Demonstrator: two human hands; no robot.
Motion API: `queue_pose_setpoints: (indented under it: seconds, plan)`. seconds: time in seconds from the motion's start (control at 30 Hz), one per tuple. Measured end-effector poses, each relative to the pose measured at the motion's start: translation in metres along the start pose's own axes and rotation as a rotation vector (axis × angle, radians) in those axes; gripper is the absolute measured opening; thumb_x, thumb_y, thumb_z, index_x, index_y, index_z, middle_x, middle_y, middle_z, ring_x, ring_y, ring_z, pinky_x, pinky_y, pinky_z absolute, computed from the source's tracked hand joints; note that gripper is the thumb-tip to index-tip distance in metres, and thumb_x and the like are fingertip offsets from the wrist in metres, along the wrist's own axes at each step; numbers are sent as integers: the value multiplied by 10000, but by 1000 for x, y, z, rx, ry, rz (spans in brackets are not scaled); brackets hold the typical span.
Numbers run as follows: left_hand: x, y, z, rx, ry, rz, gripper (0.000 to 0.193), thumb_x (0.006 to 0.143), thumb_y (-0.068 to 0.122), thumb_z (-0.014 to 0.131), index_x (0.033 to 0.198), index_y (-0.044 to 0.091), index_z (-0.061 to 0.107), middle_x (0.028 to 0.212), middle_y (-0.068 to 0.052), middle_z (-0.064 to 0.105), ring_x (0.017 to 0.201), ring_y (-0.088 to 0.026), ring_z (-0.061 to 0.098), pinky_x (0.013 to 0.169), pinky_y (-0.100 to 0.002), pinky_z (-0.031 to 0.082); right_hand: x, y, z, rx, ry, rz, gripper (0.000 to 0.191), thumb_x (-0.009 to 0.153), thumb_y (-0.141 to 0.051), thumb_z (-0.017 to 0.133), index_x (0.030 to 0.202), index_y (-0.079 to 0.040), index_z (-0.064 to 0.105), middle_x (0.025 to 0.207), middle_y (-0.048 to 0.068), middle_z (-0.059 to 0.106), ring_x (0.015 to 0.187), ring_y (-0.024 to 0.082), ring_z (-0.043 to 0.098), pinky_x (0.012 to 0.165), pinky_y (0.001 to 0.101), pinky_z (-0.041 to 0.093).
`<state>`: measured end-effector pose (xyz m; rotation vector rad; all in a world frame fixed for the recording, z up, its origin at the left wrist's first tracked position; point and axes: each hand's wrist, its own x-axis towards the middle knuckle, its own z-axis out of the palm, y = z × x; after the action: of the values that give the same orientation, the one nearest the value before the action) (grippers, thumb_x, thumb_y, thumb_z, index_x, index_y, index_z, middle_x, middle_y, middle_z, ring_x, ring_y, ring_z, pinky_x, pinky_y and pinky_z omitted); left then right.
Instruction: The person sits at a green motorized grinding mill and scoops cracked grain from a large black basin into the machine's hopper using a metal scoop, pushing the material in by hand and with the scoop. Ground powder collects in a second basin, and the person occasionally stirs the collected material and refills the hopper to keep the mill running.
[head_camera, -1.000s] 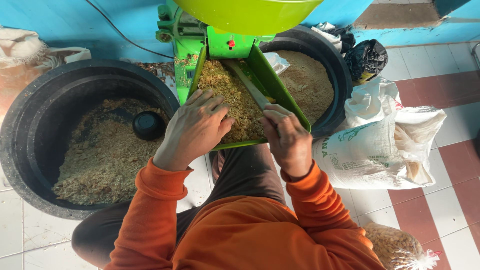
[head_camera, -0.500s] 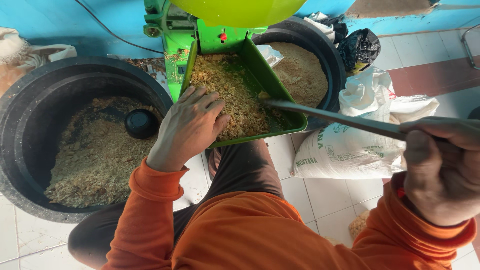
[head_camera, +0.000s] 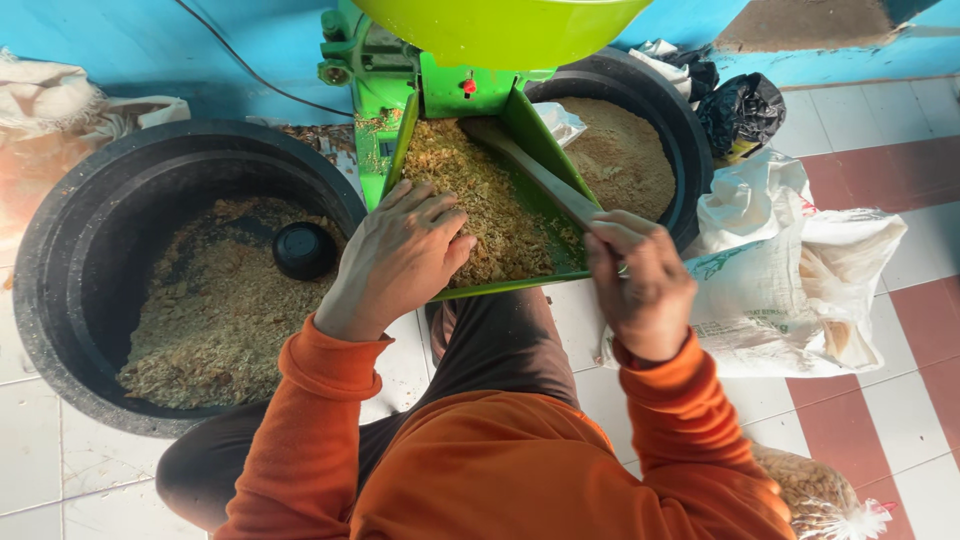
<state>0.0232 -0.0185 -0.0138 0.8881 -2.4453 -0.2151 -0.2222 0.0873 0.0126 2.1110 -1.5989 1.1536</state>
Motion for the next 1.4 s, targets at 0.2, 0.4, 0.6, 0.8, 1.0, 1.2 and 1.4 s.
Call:
queue_pose_setpoints:
  seconds: [0.2, 0.4, 0.6, 0.8, 1.0, 1.2, 1.4]
  plan:
    - [1, 2, -2, 7, 14, 9, 206, 928, 249, 671, 961, 60, 744, 1092, -89, 726, 1092, -283, 645, 1055, -433, 447, 1, 0, 21, 63, -37, 31, 207, 950, 18, 785, 1092, -14, 637, 1135, 124, 726, 1005, 247, 736, 867, 327, 612]
    - [0, 3, -4, -8, 30, 2, 224, 926, 242, 673, 987, 43, 755, 1098, -99, 728, 1088, -277, 647, 1032, -413, 457, 1, -6, 3, 70, 164, 74, 154, 1006, 58, 722, 1098, -21, 627, 1127, 109, 718, 943, 192, 737, 834, 296, 611]
    - [0, 2, -3, -20, 32, -4, 218, 936, 237, 659, 968, 43, 752, 1082, -97, 729, 1074, -272, 647, 1030, -415, 454, 2, -7, 21, 47, 9, -13, 177, 950, 28, 761, 1063, -8, 630, 1108, 137, 734, 934, 242, 743, 814, 325, 619]
    - [-1, 3, -6, -26, 10, -12, 219, 928, 252, 664, 905, 49, 741, 1020, -97, 713, 1054, -287, 643, 1025, -422, 455, 3, -10, 22, -1, 164, 35, 157, 973, 33, 759, 1090, 12, 656, 1061, 159, 712, 877, 241, 726, 722, 307, 589]
    - [2, 4, -7, 4, -7, 5, 240, 922, 286, 659, 891, 64, 745, 1006, -101, 709, 1055, -281, 641, 1030, -441, 448, 14, 8, -4, -54, 46, 15, 141, 995, -3, 757, 1112, -29, 683, 1023, 115, 696, 865, 227, 697, 729, 338, 565]
    - [6, 0, -4, 49, -91, 37, 356, 924, 412, 652, 946, 73, 761, 1164, -156, 713, 1139, -317, 626, 1070, -475, 410, -3, 39, -111, 286, 92, 265, 108, 1145, 31, 679, 1236, 3, 628, 1094, 76, 677, 906, 131, 658, 837, 220, 529]
    - [1, -1, 1, -30, -100, -11, 482, 925, 522, 648, 1095, 85, 760, 1252, -139, 696, 1232, -327, 596, 1135, -494, 367, 18, 50, -180, 282, -118, 436, 152, 1204, -162, 621, 1270, -40, 558, 1080, 47, 657, 883, 86, 594, 888, 220, 506]
